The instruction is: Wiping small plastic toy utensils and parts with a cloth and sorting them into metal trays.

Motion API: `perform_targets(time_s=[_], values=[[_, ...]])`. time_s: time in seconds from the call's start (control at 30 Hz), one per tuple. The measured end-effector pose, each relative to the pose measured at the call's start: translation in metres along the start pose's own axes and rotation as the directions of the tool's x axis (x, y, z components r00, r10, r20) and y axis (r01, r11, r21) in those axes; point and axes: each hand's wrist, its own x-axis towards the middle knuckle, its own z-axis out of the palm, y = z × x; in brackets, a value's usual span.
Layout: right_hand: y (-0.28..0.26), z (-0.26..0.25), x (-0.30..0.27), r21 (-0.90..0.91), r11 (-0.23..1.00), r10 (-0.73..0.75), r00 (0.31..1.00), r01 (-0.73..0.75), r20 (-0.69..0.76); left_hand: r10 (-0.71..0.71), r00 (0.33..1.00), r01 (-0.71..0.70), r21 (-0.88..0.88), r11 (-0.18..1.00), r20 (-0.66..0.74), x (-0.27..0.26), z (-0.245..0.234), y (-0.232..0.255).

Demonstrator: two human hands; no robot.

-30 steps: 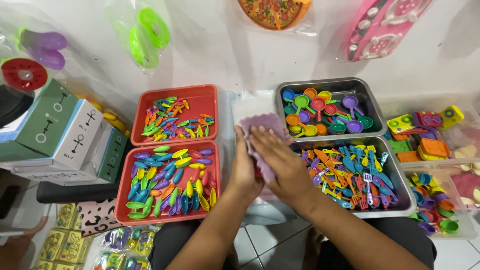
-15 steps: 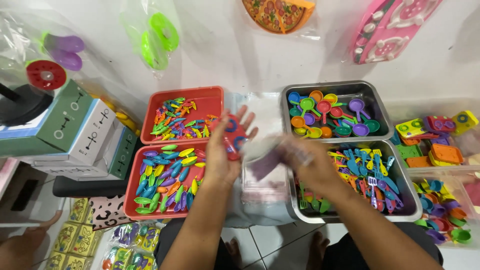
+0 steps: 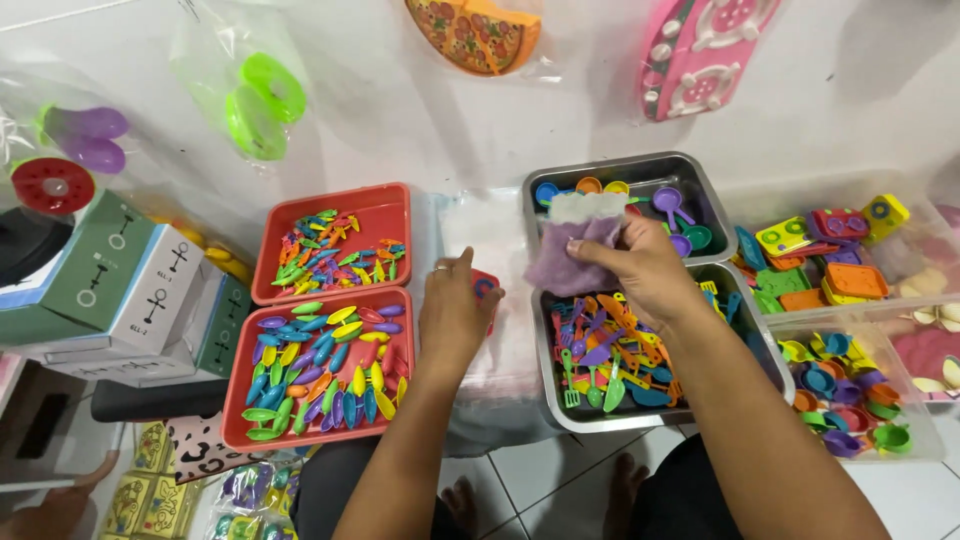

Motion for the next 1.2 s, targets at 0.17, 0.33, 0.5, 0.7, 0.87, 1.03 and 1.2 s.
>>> perform_targets(time_s=[0.17, 0.33, 0.5, 0.7, 0.87, 1.03, 1.2], values=[[0.002, 0.0, -0.006, -0.116, 0.993, -0.013, 0.993, 0.027, 0.12, 0.202, 0.978, -0.173, -0.699, 0.694, -0.042, -0.015, -0.023, 0.024], [0.0, 0.012, -0.018, -0.152, 0.987, -0.005, 0.971, 0.042, 0.238, 0.371, 0.917, 0.1, -0.984, 0.145, 0.148, -0.023, -0.022, 0.023], [0.009, 0.006, -0.006, -0.144, 0.989, 0.01, 0.985, 0.015, 0.173, 0.059, 0.989, 0.122, -0.975, 0.185, 0.135, -0.017, -0.024, 0.016], [0.055, -0.032, 0.018, -0.203, 0.977, -0.032, 0.986, 0.065, 0.161, -0.048, 0.995, 0.091, -0.982, 0.163, 0.084, -0.025, -0.05, 0.031], [0.021, 0.004, -0.003, -0.255, 0.96, -0.072, 0.983, 0.114, 0.17, -0.06, 0.998, 0.004, -0.965, 0.263, -0.012, -0.023, -0.043, 0.026], [0.002, 0.016, -0.012, -0.336, 0.921, -0.146, 0.975, 0.196, 0.169, -0.022, 0.999, -0.023, -0.956, 0.291, -0.03, -0.029, -0.051, 0.033], [-0.001, 0.011, -0.009, -0.413, 0.889, -0.168, 0.979, 0.2, 0.111, 0.042, 0.998, -0.066, -0.939, 0.337, -0.055, -0.025, -0.039, 0.026]])
